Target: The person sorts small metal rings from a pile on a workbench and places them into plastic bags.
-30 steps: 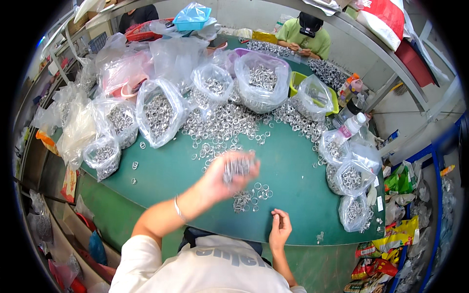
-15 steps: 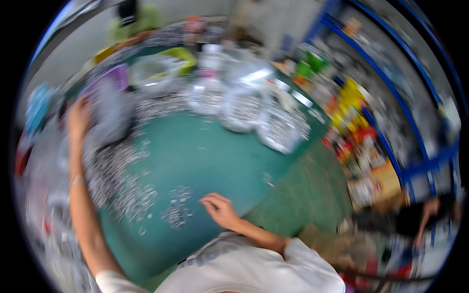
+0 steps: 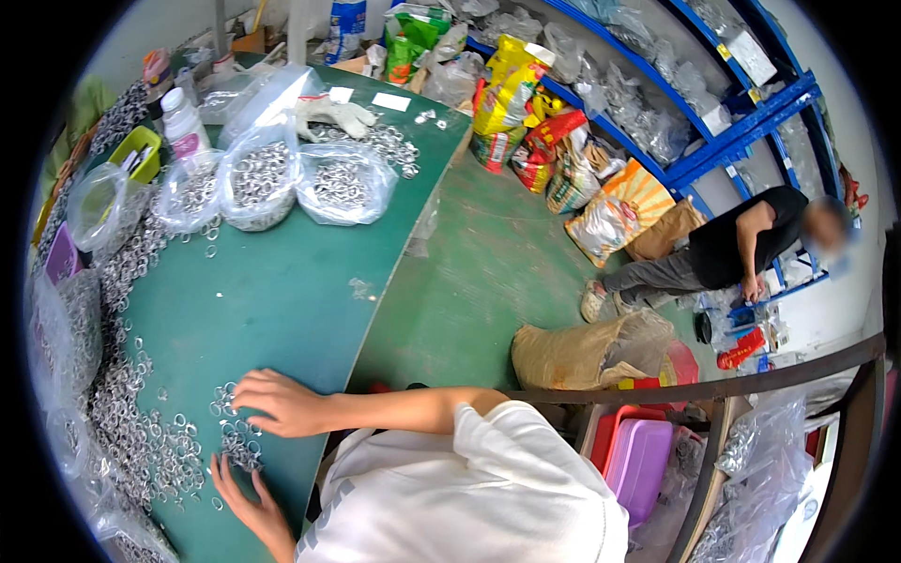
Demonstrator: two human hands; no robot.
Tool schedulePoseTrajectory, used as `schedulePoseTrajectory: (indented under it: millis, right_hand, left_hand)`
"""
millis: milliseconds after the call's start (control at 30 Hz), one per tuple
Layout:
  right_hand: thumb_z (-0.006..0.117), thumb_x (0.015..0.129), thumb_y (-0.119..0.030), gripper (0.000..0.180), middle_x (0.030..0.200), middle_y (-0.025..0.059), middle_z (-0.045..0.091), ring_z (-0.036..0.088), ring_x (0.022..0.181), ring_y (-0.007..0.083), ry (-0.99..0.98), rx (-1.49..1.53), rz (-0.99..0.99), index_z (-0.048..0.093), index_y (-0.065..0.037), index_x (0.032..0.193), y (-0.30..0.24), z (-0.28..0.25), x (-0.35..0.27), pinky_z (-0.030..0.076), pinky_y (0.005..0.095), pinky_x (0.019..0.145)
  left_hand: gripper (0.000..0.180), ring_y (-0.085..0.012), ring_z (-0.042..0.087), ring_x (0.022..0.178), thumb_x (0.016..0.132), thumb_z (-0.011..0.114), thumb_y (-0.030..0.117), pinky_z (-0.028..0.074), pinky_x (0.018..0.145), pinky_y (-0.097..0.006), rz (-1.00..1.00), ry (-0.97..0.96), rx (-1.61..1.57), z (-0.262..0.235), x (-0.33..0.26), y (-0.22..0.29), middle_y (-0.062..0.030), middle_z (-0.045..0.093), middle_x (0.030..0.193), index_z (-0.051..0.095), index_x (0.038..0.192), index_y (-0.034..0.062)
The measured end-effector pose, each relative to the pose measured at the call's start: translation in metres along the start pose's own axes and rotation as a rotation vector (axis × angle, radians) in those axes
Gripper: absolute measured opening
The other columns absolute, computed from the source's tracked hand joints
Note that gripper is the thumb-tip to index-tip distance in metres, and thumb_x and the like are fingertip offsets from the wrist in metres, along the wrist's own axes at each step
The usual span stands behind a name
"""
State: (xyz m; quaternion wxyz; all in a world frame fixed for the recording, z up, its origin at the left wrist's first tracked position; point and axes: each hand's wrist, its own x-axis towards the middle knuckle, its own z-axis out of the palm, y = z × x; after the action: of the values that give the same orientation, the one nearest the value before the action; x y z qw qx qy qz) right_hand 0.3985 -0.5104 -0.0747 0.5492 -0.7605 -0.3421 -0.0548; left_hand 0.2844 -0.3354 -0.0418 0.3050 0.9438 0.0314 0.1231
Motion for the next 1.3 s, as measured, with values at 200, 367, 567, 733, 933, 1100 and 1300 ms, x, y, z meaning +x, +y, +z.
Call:
schedulePoseTrajectory:
  millis: [200,367,567,733,933,1100,1300]
  right_hand:
    - [0.069,0.078,-0.023,0.047,0.128,0.0161,0.05,0.036,0.131,0.0333,-0.223,-0.226,-0.2,0.055,0.0,0.117,0.011,0.027,0.007,0.032,0.0452,0.104]
    - [0.066,0.079,-0.011,0.031,0.117,0.014,0.059,0.047,0.123,0.0326,-0.333,0.003,-0.167,0.061,0.0,0.107,0.008,-0.002,0.003,0.04,0.043,0.101]
    - [0.064,0.082,-0.008,0.028,0.121,0.0123,0.059,0.05,0.121,0.0327,-0.264,-0.039,0.039,0.062,-0.002,0.109,-0.005,-0.033,0.026,0.038,0.0421,0.102]
    - [0.07,0.077,-0.01,0.039,0.127,0.0105,0.055,0.045,0.125,0.0316,-0.454,-0.154,-0.004,0.06,-0.003,0.114,0.006,-0.035,0.019,0.035,0.0424,0.102]
    - [0.076,0.07,-0.016,0.059,0.131,0.0092,0.052,0.044,0.124,0.0322,-0.438,-0.174,-0.037,0.055,-0.005,0.123,-0.018,-0.033,0.05,0.035,0.0429,0.1]
    - [0.078,0.067,-0.012,0.05,0.123,0.0084,0.054,0.046,0.12,0.0312,-0.547,-0.227,-0.136,0.06,-0.005,0.113,0.008,-0.02,0.043,0.038,0.0424,0.098]
    - [0.075,0.07,-0.007,0.038,0.115,0.0082,0.055,0.048,0.117,0.0307,-0.506,-0.033,0.0,0.062,-0.005,0.106,0.005,-0.037,0.033,0.039,0.0422,0.096]
  left_hand:
    - [0.05,-0.0394,0.038,0.128,0.084,0.057,-0.003,0.029,0.107,-0.045,-0.047,0.104,-0.025,0.035,-0.023,0.007,-0.0229,0.038,0.14,0.043,0.132,-0.0022]
    - [0.054,-0.037,0.039,0.128,0.076,0.063,-0.004,0.029,0.107,-0.042,-0.131,0.156,-0.047,0.03,-0.014,0.017,-0.0214,0.04,0.139,0.047,0.128,0.0013]
    - [0.061,-0.0403,0.031,0.134,0.075,0.067,-0.005,0.028,0.11,-0.044,-0.132,0.053,-0.086,0.03,-0.003,0.019,-0.0218,0.036,0.141,0.044,0.131,0.002]
    - [0.045,-0.0403,0.042,0.123,0.077,0.062,-0.008,0.039,0.099,-0.043,-0.092,0.056,-0.144,0.028,-0.004,0.023,-0.0181,0.047,0.125,0.052,0.12,0.0]
    - [0.039,-0.0361,0.049,0.107,0.078,0.059,-0.009,0.042,0.091,-0.04,-0.156,0.09,-0.28,0.026,0.002,0.011,-0.0162,0.05,0.116,0.055,0.115,0.0012]
    - [0.045,-0.0362,0.044,0.117,0.078,0.064,0.0,0.038,0.096,-0.042,-0.184,0.101,-0.23,0.02,0.01,0.01,-0.0164,0.047,0.125,0.052,0.122,0.003]
    - [0.047,-0.035,0.041,0.123,0.076,0.067,0.003,0.036,0.099,-0.044,0.019,-0.058,-0.023,0.021,0.011,0.009,-0.016,0.046,0.125,0.053,0.121,0.0042]
